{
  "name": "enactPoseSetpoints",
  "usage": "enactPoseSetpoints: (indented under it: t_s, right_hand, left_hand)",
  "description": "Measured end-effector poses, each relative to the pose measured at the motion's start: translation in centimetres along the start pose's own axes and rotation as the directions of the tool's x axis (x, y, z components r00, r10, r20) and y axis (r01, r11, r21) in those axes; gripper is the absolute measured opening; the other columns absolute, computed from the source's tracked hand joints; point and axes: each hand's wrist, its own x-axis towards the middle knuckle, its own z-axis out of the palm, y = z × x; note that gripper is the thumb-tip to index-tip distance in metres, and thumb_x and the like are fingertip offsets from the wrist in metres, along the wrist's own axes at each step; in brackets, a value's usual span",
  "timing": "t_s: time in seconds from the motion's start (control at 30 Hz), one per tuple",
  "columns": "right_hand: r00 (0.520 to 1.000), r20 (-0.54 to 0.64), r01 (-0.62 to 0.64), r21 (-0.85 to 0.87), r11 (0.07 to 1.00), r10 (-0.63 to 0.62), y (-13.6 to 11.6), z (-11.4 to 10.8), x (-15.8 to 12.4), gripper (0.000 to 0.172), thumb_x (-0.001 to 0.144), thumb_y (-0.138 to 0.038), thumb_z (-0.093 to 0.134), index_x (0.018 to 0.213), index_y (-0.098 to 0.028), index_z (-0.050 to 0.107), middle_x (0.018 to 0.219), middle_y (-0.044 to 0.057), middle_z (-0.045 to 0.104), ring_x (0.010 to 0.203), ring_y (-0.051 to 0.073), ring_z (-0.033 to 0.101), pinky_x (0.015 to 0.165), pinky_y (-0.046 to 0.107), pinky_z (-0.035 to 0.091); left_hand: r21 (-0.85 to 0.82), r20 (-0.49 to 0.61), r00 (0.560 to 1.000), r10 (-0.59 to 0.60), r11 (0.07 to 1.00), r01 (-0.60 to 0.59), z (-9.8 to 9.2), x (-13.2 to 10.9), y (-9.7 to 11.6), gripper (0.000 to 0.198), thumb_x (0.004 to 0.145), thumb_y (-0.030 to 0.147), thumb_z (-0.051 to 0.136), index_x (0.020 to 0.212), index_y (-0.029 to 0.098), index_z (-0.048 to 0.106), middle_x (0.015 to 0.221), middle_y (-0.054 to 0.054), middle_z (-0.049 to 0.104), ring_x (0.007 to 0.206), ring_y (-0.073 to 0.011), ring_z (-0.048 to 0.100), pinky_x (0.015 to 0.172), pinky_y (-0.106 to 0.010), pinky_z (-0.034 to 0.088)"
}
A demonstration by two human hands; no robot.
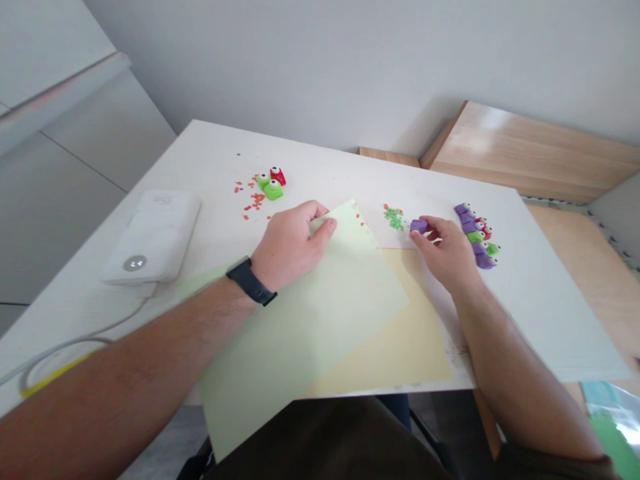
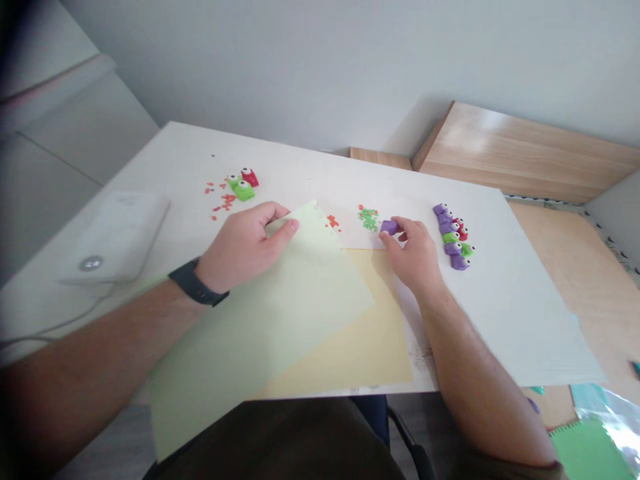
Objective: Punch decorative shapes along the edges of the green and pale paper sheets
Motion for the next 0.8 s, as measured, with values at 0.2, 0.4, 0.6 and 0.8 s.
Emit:
enactPoseSetpoints:
  t_s: [0.2, 0.4, 0.6, 0.8]
  right_hand:
    - [0.999, 0.004, -0.042, -0.036, 0.998, 0.042, 0.37, -0.18, 0.11, 0.048, 0.089, -0.042, 0.07, 0.13, -0.018, 0.073, 0.106, 0.013, 0.077, 0.085, 0.027, 0.068, 0.086, 0.047, 0.053]
    - [0.999, -0.022, -0.026, -0.052, 0.998, 0.025, -0.01, -0.68, 0.07, 0.046, 0.088, -0.044, 0.071, 0.127, -0.019, 0.074, 0.102, 0.013, 0.077, 0.083, 0.028, 0.067, 0.086, 0.049, 0.054]
    - [0.989, -0.146, -0.015, -0.016, 1.0, 0.012, 0.22, -0.65, 0.13, 0.048, 0.089, -0.045, 0.07, 0.13, -0.018, 0.071, 0.108, 0.014, 0.077, 0.084, 0.027, 0.068, 0.085, 0.047, 0.054]
    - [1.0, 0.008, 0.012, -0.124, 0.992, -0.011, -0.13, -0.58, -0.12, 0.044, 0.088, -0.043, 0.069, 0.124, -0.017, 0.075, 0.106, 0.013, 0.077, 0.086, 0.028, 0.068, 0.086, 0.048, 0.053]
  left_hand:
    - [0.007, 0.004, 1.0, 0.003, 1.0, -0.003, 0.03, 0.02, -0.09, 0.03, 0.097, 0.047, 0.055, 0.102, 0.022, 0.071, 0.066, 0.001, 0.066, 0.062, -0.0199, 0.057, 0.069, -0.036, 0.041]
    - [0.0, 0.009, 1.0, -0.002, 1.0, 0.002, -0.06, 0.0, 0.01, 0.029, 0.097, 0.047, 0.055, 0.1, 0.023, 0.071, 0.066, 0.001, 0.067, 0.061, -0.0198, 0.057, 0.069, -0.036, 0.041]
    - [0.0, 0.01, 1.0, 0.0, 1.0, 0.0, -0.08, -0.04, 0.05, 0.03, 0.097, 0.047, 0.054, 0.1, 0.022, 0.071, 0.067, 0.0, 0.068, 0.061, -0.0196, 0.056, 0.068, -0.035, 0.04]
    - [0.008, 0.014, 1.0, -0.002, 1.0, 0.002, -0.01, -0.01, -0.03, 0.031, 0.098, 0.047, 0.054, 0.101, 0.021, 0.071, 0.07, 0.0, 0.068, 0.063, -0.0189, 0.057, 0.069, -0.034, 0.04]
